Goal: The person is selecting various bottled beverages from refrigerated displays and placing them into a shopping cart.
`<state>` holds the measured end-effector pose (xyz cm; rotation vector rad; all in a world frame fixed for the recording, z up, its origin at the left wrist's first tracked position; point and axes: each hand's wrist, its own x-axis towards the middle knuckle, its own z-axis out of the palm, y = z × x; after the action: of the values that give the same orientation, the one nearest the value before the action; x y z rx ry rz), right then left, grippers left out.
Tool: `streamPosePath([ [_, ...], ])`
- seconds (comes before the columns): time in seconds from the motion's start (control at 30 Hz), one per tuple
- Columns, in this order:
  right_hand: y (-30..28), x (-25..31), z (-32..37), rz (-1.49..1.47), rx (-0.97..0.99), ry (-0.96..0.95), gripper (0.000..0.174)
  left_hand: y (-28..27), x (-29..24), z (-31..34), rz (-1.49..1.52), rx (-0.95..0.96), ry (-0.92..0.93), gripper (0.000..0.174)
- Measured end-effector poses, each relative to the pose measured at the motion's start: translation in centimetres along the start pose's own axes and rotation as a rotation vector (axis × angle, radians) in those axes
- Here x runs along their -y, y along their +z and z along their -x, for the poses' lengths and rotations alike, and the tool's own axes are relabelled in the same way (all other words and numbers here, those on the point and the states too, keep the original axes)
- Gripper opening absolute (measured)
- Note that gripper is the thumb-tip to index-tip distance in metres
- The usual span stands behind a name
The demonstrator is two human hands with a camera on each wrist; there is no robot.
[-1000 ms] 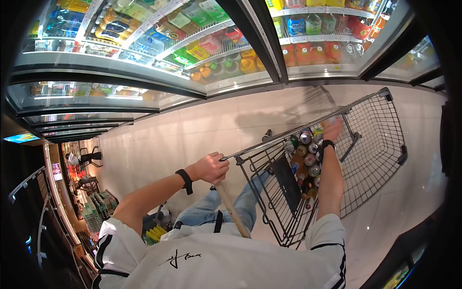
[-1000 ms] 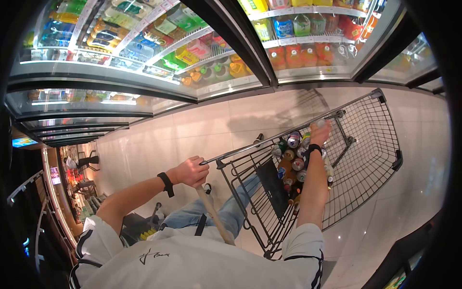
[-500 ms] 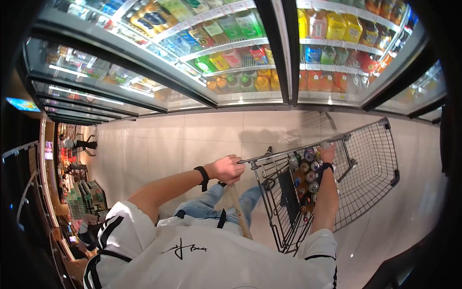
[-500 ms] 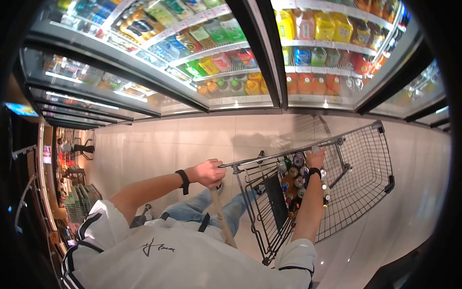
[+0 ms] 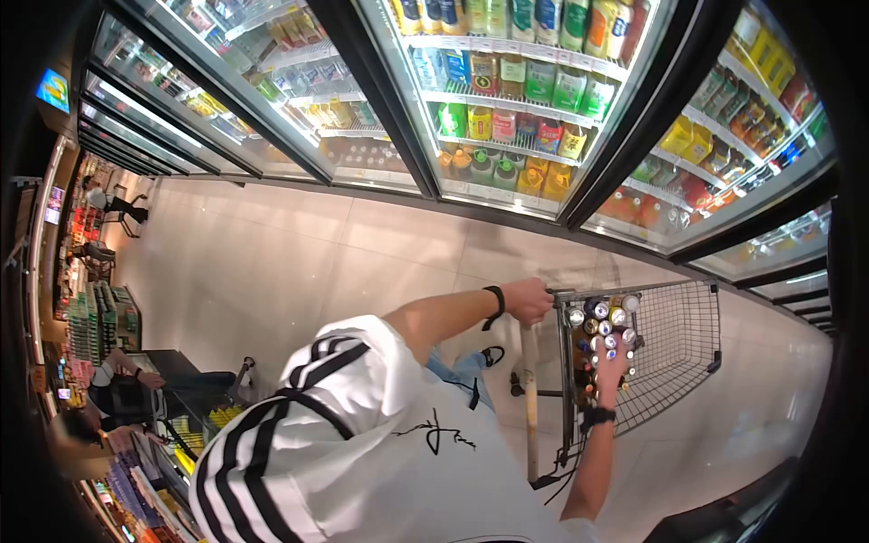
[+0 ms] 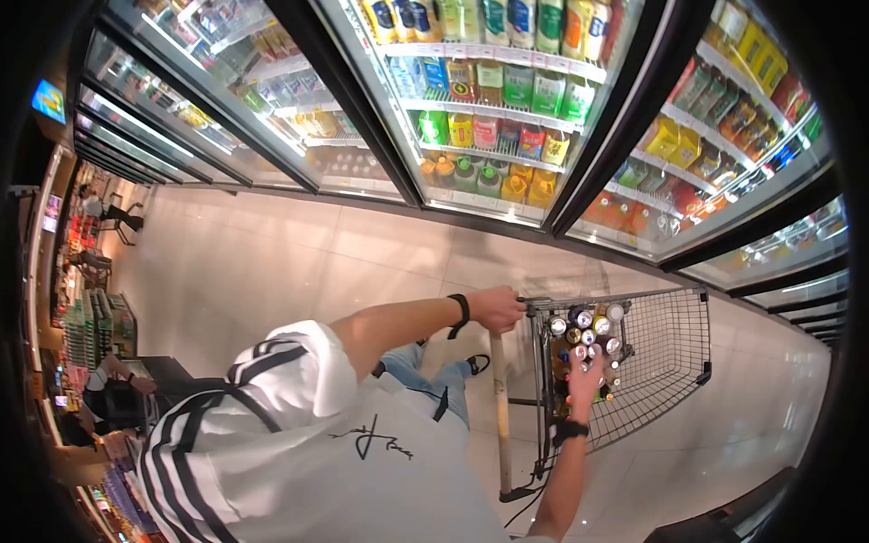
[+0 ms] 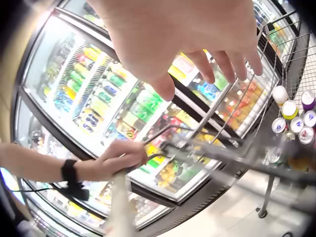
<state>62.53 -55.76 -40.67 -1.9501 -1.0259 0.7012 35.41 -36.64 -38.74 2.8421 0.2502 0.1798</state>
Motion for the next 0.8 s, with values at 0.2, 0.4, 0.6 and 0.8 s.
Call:
streamPosePath([
  [0.2,8.2,10.0,14.7,0.103,0.233,0.020,0.065,0.6,-2.5,1.9,-0.070,-0.037,-0.106,0.031],
  [0.4,12.5,11.9,17.2,0.488,0.036,-0.021,0.059,-1.4,-3.9,7.6,-0.007,-0.050,-0.115,0.042],
  [0.6,13.4,11.5,17.4,0.650,0.068,0.076,0.036,-1.8,-5.5,12.0,-0.111,-0.007,-0.052,0.074],
  [0.8,11.2,9.7,22.3,0.592,0.085,0.230,0.036,-2.3,-5.1,12.1,-0.139,0.123,0.045,0.066],
])
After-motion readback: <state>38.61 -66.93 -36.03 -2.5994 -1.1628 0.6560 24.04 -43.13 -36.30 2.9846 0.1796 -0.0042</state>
